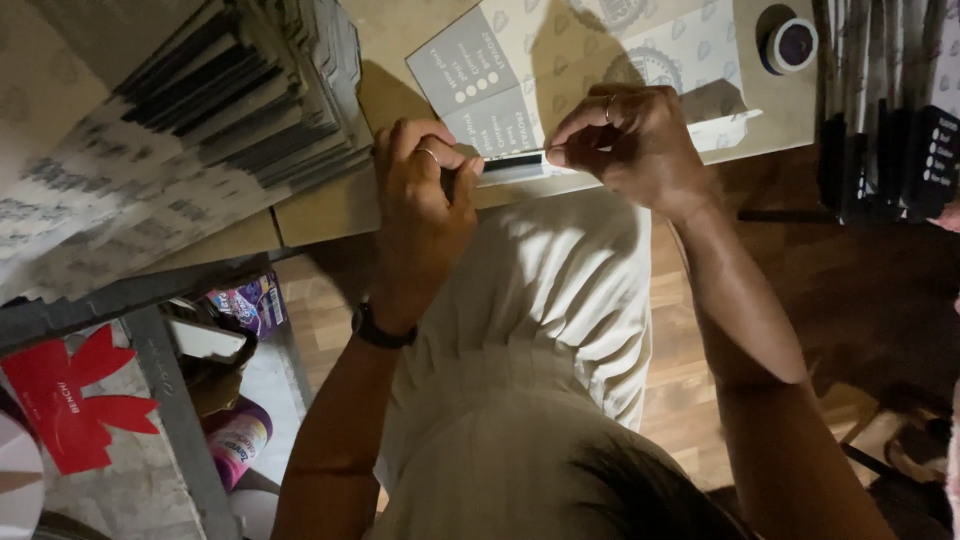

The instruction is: The person folds printed paper sheets along pre-scored lines by hand.

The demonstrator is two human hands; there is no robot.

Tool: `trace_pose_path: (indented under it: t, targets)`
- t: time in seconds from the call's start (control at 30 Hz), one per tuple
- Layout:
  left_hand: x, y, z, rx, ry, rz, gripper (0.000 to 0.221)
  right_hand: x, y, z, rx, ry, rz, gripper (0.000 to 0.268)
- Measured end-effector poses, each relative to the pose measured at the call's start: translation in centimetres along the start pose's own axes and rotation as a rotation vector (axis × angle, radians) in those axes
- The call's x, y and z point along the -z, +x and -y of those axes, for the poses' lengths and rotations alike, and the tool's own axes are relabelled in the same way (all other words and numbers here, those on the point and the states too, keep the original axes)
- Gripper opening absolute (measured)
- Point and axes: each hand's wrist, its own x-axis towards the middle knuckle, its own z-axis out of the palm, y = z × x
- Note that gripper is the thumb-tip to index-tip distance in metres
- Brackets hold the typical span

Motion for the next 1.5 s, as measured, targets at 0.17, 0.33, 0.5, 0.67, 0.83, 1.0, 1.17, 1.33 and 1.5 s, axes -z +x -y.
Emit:
trace_pose_path:
  t: [0.17,0.33,0.5,0.67,0.83,1.0,1.17,1.33,1.5]
  targets:
    - [-0.3,-0.1,0.1,0.039,-0.010,-0.009,0.021,0.2,0.3,0.6,-0.028,0.026,0.017,0.011]
    - [-0.7,-0.6,0.8,0.028,0.008,0.007,0.011,0.0,0.2,-1.0,0.092,-0.097,0.001,0.012]
    - [-3.1,-1.6,0.1,-0.234,-0.047,-0.052,0.016,-0.2,0.2,-0.8,0.119,-0.103,-0.012,0.014]
    - [0.4,-1.2,-3.9,-0.558,0.753,0.246,0.024,-0.2,-0.1,-1.6,0.269,-0.319,-0.029,0.011]
    - [-1.8,-2.8,-3.3,-0.480,0.773,0.227,0.031,1.4,-3.1,-1.7,0.236,-0.511,-0.099,0.011]
    - [-2.6,-2.9,-3.6,-0.438,0.682,0.166,0.032,2.7,-6.2,-4.9,0.170,-0.401,-0.198,0.019]
    - [-2.8,-2.9,-3.9,-0.348,0.723,0.295,0.066,3.3,-5.2,-4.6,0.101,-0.197,-0.193,0.015]
    - [-3.7,-2.9,-4.0,-0.359,0.820,0.268,0.057,3.7,-4.8,-5.0,0.003,-0.121,-0.197,0.019]
    - [-5.2,-3.1,-3.7,-0.353,0.844,0.160,0.058,3.5,-4.3,-5.3,0.060,-0.366,-0.212,0.029]
